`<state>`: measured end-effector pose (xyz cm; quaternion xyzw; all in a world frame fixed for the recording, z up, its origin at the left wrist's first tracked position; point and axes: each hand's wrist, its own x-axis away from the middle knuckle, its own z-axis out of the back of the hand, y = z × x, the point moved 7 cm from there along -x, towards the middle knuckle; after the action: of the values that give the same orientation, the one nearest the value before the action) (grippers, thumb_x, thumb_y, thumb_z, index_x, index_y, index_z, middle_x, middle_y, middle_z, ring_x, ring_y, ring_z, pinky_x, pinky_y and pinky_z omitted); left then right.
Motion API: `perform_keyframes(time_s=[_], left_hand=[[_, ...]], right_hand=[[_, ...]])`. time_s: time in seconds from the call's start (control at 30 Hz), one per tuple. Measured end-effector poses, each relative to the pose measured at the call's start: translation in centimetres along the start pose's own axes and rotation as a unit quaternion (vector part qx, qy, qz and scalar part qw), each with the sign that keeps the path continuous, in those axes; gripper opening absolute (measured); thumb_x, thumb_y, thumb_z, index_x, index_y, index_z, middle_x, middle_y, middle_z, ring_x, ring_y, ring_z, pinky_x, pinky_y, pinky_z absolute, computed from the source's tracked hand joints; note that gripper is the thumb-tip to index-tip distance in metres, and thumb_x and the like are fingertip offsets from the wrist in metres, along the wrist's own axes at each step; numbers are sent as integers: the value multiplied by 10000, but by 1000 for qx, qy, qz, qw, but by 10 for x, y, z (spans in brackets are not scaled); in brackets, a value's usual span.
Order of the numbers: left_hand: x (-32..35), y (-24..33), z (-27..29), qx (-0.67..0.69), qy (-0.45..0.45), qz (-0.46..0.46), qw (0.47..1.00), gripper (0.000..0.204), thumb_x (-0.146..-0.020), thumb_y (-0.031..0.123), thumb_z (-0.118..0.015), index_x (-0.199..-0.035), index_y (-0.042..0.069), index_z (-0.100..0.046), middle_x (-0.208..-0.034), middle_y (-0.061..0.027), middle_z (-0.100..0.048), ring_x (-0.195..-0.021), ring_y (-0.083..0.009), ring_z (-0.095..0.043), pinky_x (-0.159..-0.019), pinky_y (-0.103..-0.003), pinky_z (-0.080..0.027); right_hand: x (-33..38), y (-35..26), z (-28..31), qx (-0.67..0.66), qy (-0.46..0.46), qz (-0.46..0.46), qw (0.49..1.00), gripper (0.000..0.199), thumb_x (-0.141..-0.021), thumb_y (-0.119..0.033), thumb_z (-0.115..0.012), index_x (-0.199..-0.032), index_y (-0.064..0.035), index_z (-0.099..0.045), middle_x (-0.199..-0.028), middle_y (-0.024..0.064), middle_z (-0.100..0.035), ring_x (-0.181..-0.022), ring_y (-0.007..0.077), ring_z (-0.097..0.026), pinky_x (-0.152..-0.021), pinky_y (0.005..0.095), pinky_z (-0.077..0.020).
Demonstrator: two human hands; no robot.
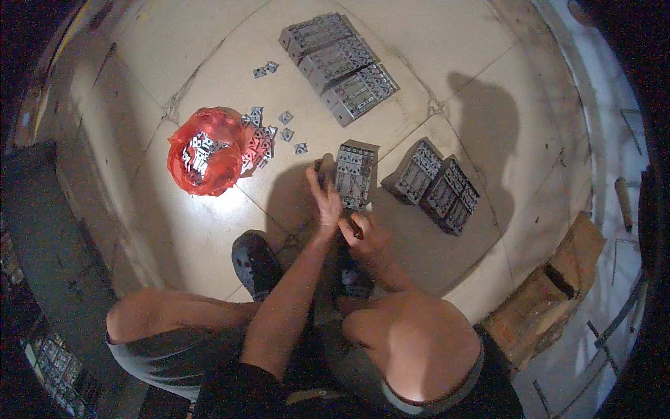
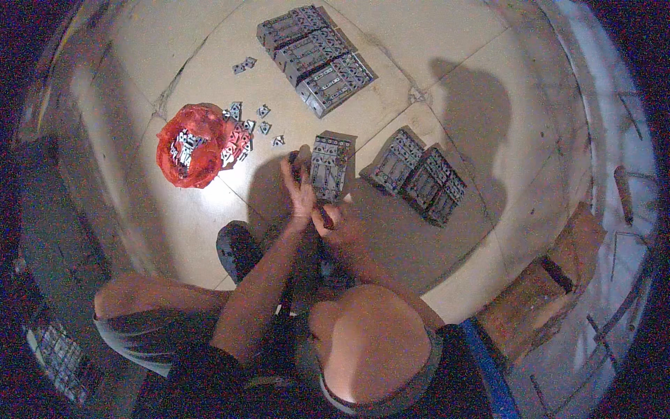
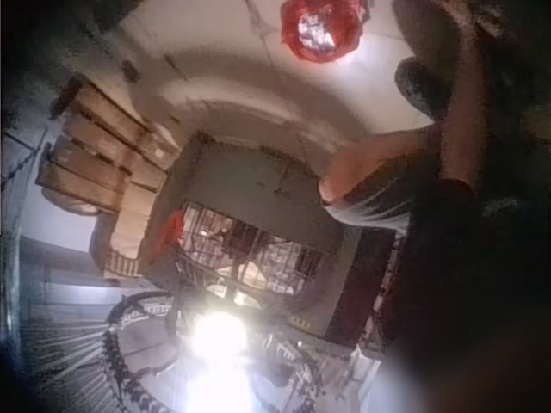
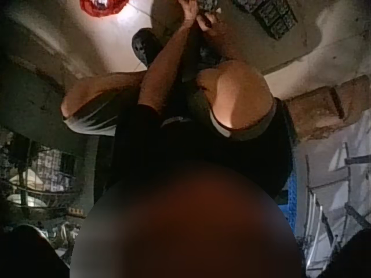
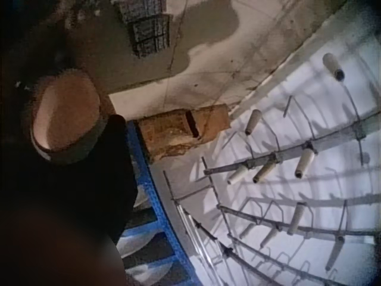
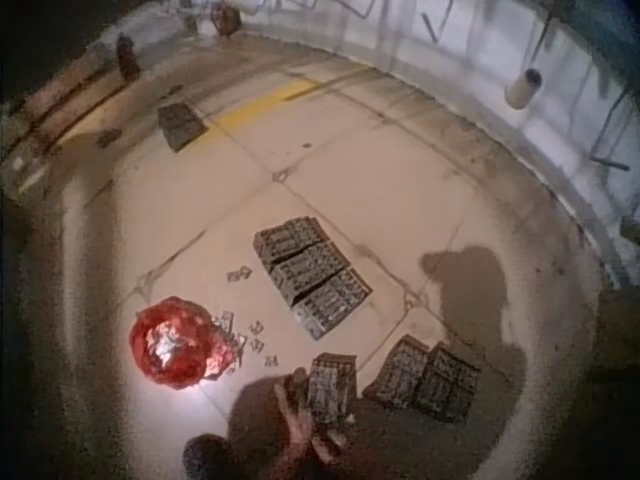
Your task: The person sits on the floor and uses a red-handled tool to insert small components into grey electronic modules. They pick components from a red bag and the floor, place them into the modules, and stack the completed units.
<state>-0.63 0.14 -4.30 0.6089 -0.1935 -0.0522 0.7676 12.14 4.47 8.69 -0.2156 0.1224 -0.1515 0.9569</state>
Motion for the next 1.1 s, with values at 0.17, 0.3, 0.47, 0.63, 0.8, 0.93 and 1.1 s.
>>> perform_keyframes(time_s=[0.17,0.3,0.47,0.63,0.8,0.93,1.1], left_hand=[[-6,-5,1,15,-41,4,999,376,-1026,44,-477,-1396,-24,-470,-1344,-197,-547,-1281,-327,-515,-1110,-423,-383],[-7,-11,1,75,-56,41,995,392,-1013,18,-496,-1404,-12,-480,-1351,-180,-557,-1293,-303,-528,-1097,-409,-408],[-5,10,3,52,-53,-6,997,409,-984,-26,-502,-1393,-20,-495,-1312,-172,-568,-1209,-280,-553,-1037,-396,-441],[-10,38,0,-117,-27,-150,981,381,-953,-72,-476,-1326,-49,-547,-1152,-196,-576,-1057,-302,-561,-944,-403,-460],[-14,28,-1,-64,-7,-132,989,334,-962,-53,-482,-1284,-60,-567,-1092,-231,-563,-1041,-375,-554,-960,-431,-444],[-12,23,0,-67,3,-129,989,319,-966,-46,-503,-1279,-62,-568,-1078,-237,-568,-1046,-384,-557,-964,-443,-443],[-11,29,3,-63,-3,-126,990,307,-960,-43,-527,-1261,-66,-584,-1058,-232,-584,-1051,-383,-561,-955,-451,-448]], right_hand=[[-7,-11,-1,65,-56,-13,996,278,-844,-88,-683,-1121,-111,-698,-1047,107,-590,-875,301,-640,-660,395,-576],[-2,-5,-24,-20,-136,-78,987,102,-837,-113,-670,-919,-52,-663,-993,140,-585,-883,313,-639,-675,423,-572],[5,-4,-52,-53,-186,-12,981,106,-822,-87,-642,-756,-7,-624,-963,198,-593,-862,358,-654,-669,456,-582],[1,0,-43,-153,-195,-14,969,78,-716,-57,-666,-678,-17,-612,-980,176,-625,-777,353,-670,-664,475,-565],[-24,-3,-20,-234,-151,-12,960,58,-783,-96,-684,-725,-93,-680,-892,141,-633,-696,319,-672,-627,437,-563],[-42,2,-3,-300,-118,-54,945,50,-762,-85,-699,-780,-117,-734,-826,146,-654,-725,340,-677,-651,452,-550],[-66,3,16,-301,-121,-67,944,119,-792,1,-693,-764,-85,-769,-745,109,-680,-664,274,-676,-645,366,-545]])
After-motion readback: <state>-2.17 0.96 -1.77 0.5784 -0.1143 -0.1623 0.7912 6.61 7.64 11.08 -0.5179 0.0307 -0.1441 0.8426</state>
